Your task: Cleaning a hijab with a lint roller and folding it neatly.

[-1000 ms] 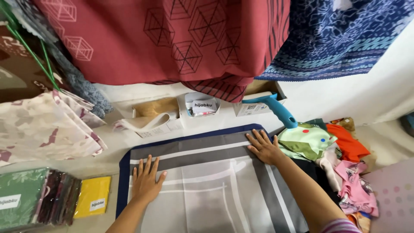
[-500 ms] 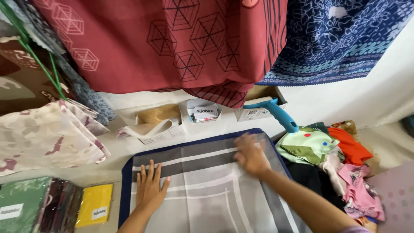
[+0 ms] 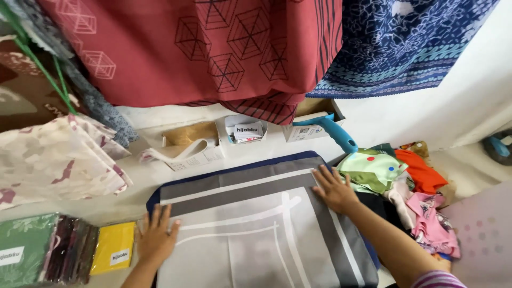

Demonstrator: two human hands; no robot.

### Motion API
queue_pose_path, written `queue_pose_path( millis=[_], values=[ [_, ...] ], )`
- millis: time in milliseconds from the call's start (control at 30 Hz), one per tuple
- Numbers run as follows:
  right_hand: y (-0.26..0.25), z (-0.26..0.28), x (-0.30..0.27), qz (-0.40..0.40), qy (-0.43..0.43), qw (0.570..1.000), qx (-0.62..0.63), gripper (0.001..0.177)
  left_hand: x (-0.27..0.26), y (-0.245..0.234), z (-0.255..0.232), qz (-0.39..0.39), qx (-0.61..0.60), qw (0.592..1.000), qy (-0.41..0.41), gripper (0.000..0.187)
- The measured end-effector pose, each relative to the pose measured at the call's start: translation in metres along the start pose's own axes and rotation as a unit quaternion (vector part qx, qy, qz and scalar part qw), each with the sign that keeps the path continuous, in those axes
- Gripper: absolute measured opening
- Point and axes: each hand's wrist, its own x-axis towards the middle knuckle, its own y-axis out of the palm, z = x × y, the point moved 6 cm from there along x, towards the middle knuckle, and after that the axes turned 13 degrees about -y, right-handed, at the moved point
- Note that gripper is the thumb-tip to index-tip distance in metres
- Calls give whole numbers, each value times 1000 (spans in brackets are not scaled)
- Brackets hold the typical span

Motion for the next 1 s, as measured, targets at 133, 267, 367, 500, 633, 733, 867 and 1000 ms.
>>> queue_pose_path(
  millis=[133,267,367,500,633,733,867,1000],
  values=[
    [-17,-29,-8,-15,94,995,34,74,4,6,41,10,-15,996,-84,75],
    [-72,-82,2,-299,153,932,138,48,10,-4,80,-47,-107,984,-135,80],
    [-210,-11,-54,-542,16,828,141,38,9,-18,102,-110,-184,966,-146,80],
    [-276,87,-82,-411,57,890,191,53,5,-14,126,-143,-194,960,-141,80],
    [-245,95,-54,-289,108,951,25,62,-9,-24,140,-145,-168,968,-119,82],
    [-239,92,-51,-318,92,944,10,45,-34,-38,146,-128,-185,968,-113,82],
    [-273,101,-95,-385,95,918,-16,45,-52,-44,163,-131,-150,979,-48,71],
    [-299,133,-178,-469,21,881,-65,47,-77,-48,158,-116,-191,974,43,54]
  ],
)
